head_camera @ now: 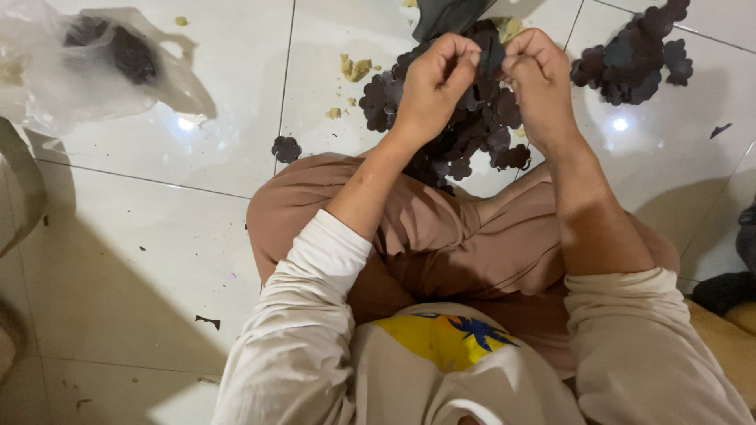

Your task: The person sits on the floor and trims dark flower-shaped shoe components one at a time, pinching off small pale excess pieces from each cutout by hand and setting the trimmed pieces aside with the growing pile of finished flower cutouts.

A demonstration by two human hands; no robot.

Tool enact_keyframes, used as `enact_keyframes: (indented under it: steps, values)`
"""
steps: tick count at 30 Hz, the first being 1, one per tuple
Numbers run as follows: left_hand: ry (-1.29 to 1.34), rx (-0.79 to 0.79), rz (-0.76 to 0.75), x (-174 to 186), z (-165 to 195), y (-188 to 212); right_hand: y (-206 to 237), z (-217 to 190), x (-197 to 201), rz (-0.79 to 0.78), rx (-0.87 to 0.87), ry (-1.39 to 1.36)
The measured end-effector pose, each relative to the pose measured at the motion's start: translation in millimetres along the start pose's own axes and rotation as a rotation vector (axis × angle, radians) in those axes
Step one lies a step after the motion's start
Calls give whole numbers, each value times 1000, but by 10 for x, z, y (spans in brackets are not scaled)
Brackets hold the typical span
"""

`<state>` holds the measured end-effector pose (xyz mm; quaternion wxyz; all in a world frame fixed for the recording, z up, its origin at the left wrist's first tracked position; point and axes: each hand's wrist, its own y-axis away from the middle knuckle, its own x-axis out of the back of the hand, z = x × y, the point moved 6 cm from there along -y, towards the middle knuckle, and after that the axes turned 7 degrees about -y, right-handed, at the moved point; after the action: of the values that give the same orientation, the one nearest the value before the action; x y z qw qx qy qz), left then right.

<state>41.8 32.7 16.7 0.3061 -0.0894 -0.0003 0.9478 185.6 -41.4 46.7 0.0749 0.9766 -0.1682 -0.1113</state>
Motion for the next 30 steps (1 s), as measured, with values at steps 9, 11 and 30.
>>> enact_keyframes:
  steps: [9, 11, 30]
  values:
    - [-103, -5, 34, 49, -85, -2, -68, -82, 60, -26, 37, 117]
    - [-10, 6, 46, 91, -169, -33, -100, -94, 168, -7, 42, 105]
    - [-547, 27, -78, 81, -38, 42, 117, -412, 1234, 263, 532, 1278]
